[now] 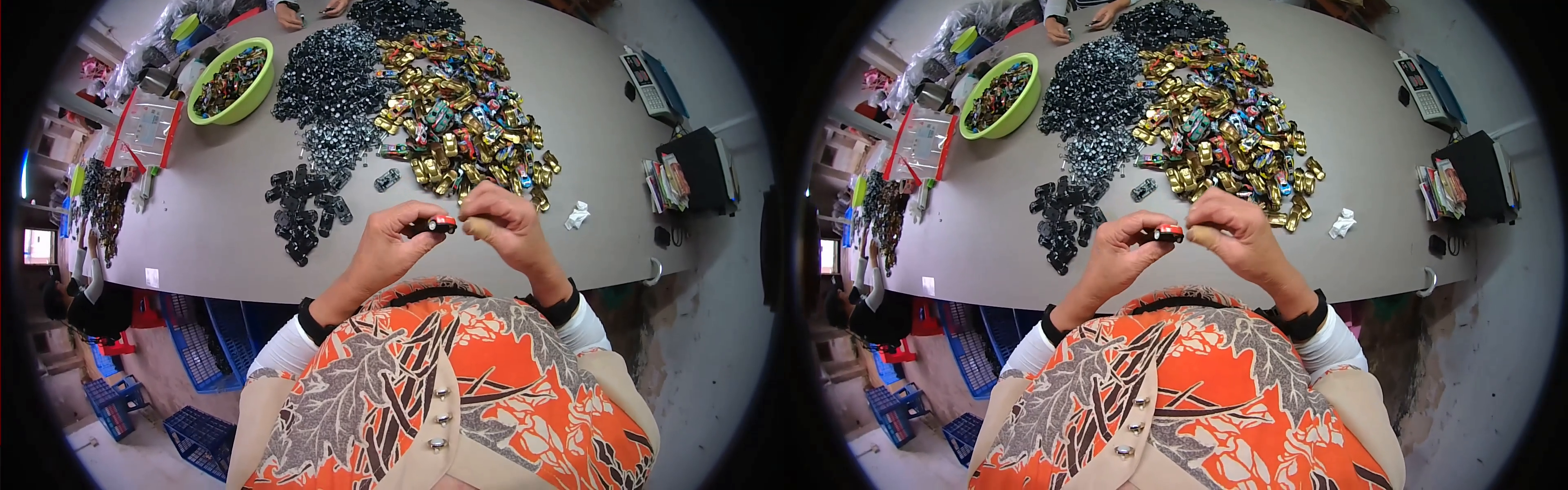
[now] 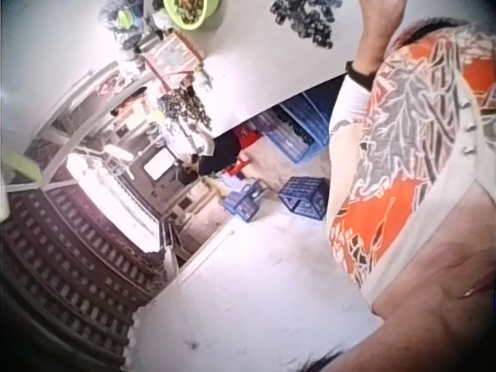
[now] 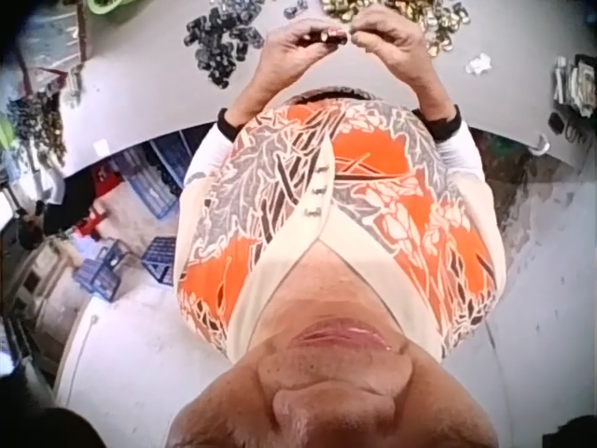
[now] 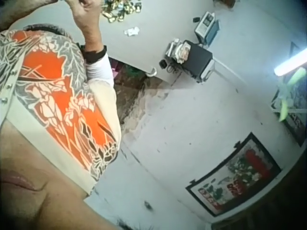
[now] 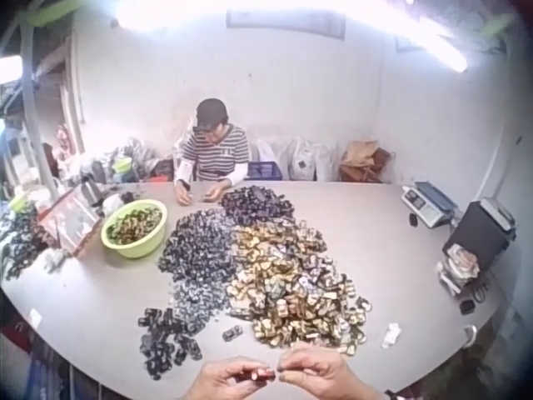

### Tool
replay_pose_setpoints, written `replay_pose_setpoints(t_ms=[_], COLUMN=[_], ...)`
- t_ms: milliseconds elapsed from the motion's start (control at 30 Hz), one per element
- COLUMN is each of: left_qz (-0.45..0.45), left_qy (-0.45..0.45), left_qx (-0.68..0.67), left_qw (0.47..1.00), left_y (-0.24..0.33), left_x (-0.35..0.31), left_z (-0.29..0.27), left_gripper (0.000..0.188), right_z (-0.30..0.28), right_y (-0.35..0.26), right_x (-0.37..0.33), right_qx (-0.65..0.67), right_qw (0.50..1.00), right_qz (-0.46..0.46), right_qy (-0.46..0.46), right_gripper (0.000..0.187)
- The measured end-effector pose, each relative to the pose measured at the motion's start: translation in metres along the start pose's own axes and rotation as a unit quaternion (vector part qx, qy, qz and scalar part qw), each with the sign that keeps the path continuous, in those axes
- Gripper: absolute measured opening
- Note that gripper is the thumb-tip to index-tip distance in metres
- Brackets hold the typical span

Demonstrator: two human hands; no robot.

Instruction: Assembling toy car bodies onto chassis and sorting them into bins.

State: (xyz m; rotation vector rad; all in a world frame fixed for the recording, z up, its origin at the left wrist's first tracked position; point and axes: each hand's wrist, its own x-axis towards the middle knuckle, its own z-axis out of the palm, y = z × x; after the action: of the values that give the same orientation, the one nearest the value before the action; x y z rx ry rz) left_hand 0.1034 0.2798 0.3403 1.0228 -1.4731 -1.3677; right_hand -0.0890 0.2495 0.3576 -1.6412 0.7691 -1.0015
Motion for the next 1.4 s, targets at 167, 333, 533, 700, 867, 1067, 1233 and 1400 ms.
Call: replay_pose_setpoints(t_ms=[167, 333, 533, 700, 867, 1067, 1233, 1400], left_qz=[-0.014, -0.038, -0.076, -0.096, -0.279, -0.431, -0.028, 0.059], left_qy=[-0.058, -0.056, 0.032, -0.018, 0.149, 0.285, 0.262, 0.171], left_qx=[0.065, 0.111, 0.172, 0.137, 0.277, 0.482, 0.368, 0.452], left_qw=[0.996, 0.992, 0.982, 0.986, 0.907, 0.708, 0.891, 0.874], left_y=[-0.005, -0.023, -0.038, -0.045, -0.106, -0.112, -0.131, -0.183], left_x=[-0.010, -0.023, -0.041, -0.070, -0.200, -0.223, -0.078, 0.049], left_z=[-0.004, 0.006, 0.005, -0.035, -0.112, -0.141, -0.119, -0.071], left_gripper=[0.020, 0.016, 0.019, 0.020, 0.026, 0.032, 0.012, 0.017], right_z=[0.006, 0.023, 0.044, 0.059, 0.034, 0.002, 0.024, 0.047], right_y=[0.004, 0.017, 0.043, 0.062, 0.117, 0.184, 0.202, 0.211], right_x=[0.001, -0.017, -0.011, -0.007, 0.006, 0.011, 0.032, 0.089], right_qx=[-0.078, -0.149, -0.125, -0.097, -0.259, -0.343, -0.416, -0.462], right_qw=[0.994, 0.980, 0.975, 0.969, 0.938, 0.916, 0.907, 0.883], right_qz=[0.002, -0.034, -0.066, 0.009, 0.112, 0.124, -0.051, -0.062], right_qy=[-0.081, -0.129, -0.174, -0.226, -0.203, -0.165, -0.042, -0.048], right_gripper=[0.008, 0.015, 0.018, 0.014, 0.017, 0.015, 0.020, 0.013])
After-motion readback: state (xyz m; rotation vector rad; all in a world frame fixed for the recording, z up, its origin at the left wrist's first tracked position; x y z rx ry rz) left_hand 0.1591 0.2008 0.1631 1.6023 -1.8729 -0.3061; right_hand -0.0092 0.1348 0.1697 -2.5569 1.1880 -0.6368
